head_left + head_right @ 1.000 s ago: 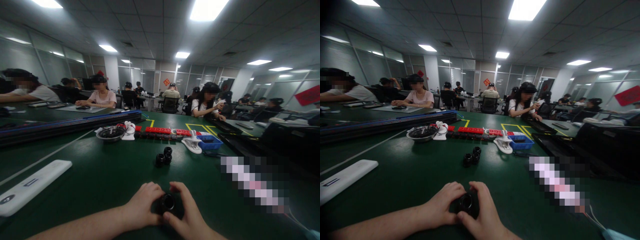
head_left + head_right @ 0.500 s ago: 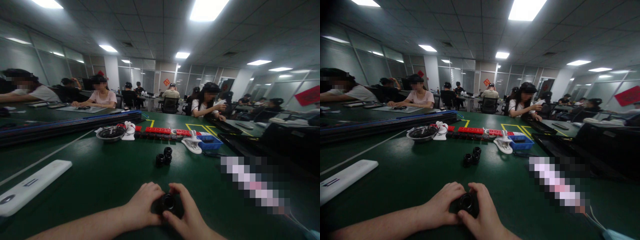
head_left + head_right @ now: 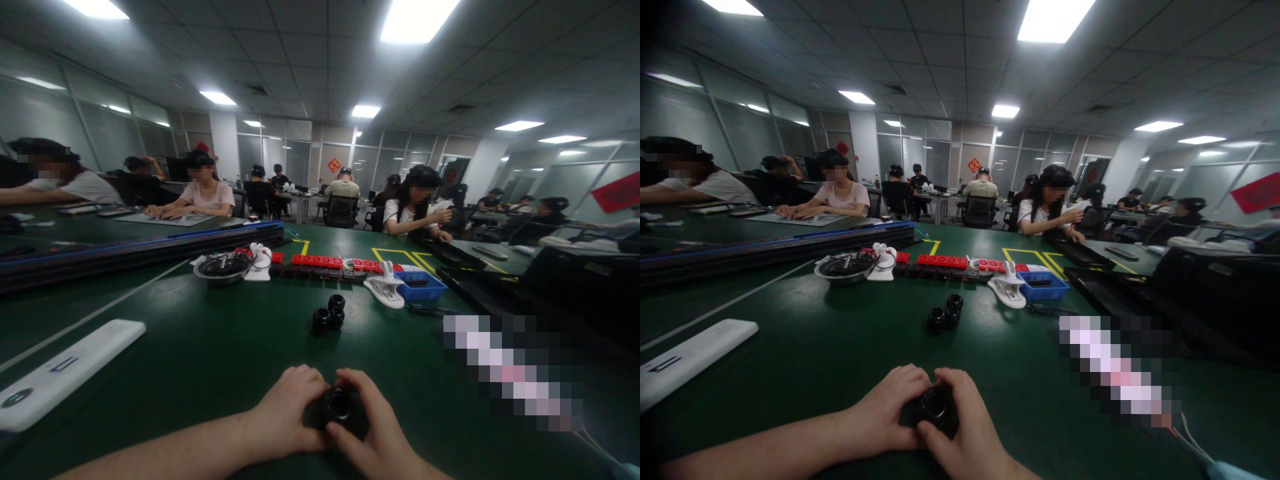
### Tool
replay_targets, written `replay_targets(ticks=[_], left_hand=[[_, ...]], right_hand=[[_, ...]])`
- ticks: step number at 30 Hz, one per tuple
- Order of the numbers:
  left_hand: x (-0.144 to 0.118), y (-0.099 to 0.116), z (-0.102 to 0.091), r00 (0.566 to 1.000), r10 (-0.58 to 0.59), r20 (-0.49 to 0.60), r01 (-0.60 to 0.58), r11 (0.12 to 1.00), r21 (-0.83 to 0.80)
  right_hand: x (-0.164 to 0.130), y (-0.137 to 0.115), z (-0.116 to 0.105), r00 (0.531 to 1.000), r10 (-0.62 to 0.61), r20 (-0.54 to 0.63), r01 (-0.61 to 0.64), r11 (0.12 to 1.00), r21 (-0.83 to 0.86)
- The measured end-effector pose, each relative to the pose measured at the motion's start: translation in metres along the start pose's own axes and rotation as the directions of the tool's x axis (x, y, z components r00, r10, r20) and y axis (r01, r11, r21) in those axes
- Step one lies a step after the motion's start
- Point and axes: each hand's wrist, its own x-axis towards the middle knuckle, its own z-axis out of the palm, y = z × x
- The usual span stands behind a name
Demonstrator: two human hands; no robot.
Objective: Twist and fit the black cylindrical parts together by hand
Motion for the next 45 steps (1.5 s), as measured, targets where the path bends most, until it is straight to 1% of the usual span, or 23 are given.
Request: replay_targets(ticks=[2,5,8,11,14,19,21,23,25,27,29,32,35,38,41,43,45], left_hand=[[0.0,0.0,0.0,1.0,-0.006,0.011,0.006,1.0,0.005],[-0.001,-0.001,0.0,1.0,0.006,0.006,-0.006,1.0,-0.009],[-0.001,-0.002,0.0,1.0,0.021,-0.002,-0.021,1.0,-0.019],[0.0,-0.002,0.0,1.0,0.011,-0.001,-0.011,1.0,-0.01],[0.0,0.0,0.0,1.0,-0.01,0.008,0.01,1.0,0.005],[0.0,-0.003,0.002,1.0,0.014,-0.001,-0.014,1.0,0.015],[-0.001,-0.005,0.003,1.0,0.021,-0.011,-0.021,1.0,0.023],[-0.001,-0.007,0.004,0.999,0.032,-0.029,-0.031,0.999,0.035],[0.0,-0.007,0.005,0.998,0.041,-0.051,-0.038,0.997,0.061],[0.0,-0.007,0.006,0.997,0.037,-0.065,-0.031,0.995,0.1],[0.001,-0.007,0.007,0.997,0.033,-0.066,-0.023,0.989,0.147],[0.001,-0.01,0.009,0.996,0.071,-0.062,-0.054,0.969,0.242],[0.001,-0.013,0.013,0.992,0.098,-0.08,-0.071,0.954,0.293],[0.002,-0.011,0.016,0.989,0.056,-0.135,-0.015,0.959,0.283],[0.003,-0.006,0.016,0.976,-0.051,-0.211,0.103,0.965,0.24],[0.001,-0.003,0.014,0.967,-0.099,-0.234,0.151,0.965,0.215],[-0.002,-0.002,0.013,0.964,-0.104,-0.243,0.152,0.971,0.187]], right_hand=[[0.0,0.001,0.0,0.999,-0.053,-0.006,0.053,0.999,0.004],[-0.001,0.002,0.0,0.991,-0.123,0.044,0.123,0.992,0.019],[-0.001,0.001,0.0,0.994,-0.08,0.077,0.079,0.997,0.019],[0.0,0.0,0.0,0.999,-0.025,0.035,0.025,1.0,0.009],[-0.001,0.002,0.001,0.999,-0.04,0.004,0.04,0.999,0.007],[-0.001,0.011,0.002,0.992,-0.092,0.081,0.091,0.996,0.019],[0.0,0.015,0.002,0.995,-0.084,0.054,0.084,0.996,0.014],[0.002,0.017,0.003,0.999,-0.05,0.012,0.05,0.999,-0.001],[0.004,0.018,0.004,1.0,-0.019,-0.002,0.018,0.999,-0.032],[0.004,0.02,0.006,1.0,-0.02,-0.004,0.019,0.997,-0.076],[0.003,0.024,0.009,0.997,-0.071,-0.019,0.068,0.992,-0.106],[0.002,0.033,0.011,0.988,-0.146,-0.048,0.141,0.985,-0.099],[0.002,0.035,0.012,0.986,-0.163,-0.048,0.158,0.983,-0.091],[0.003,0.028,0.012,0.991,-0.116,-0.067,0.108,0.988,-0.113],[0.004,0.021,0.012,0.993,-0.061,-0.098,0.052,0.994,-0.092],[0.005,0.021,0.013,0.987,-0.034,-0.155,0.026,0.998,-0.051],[0.007,0.023,0.013,0.973,-0.008,-0.23,0.005,1.0,-0.012]])
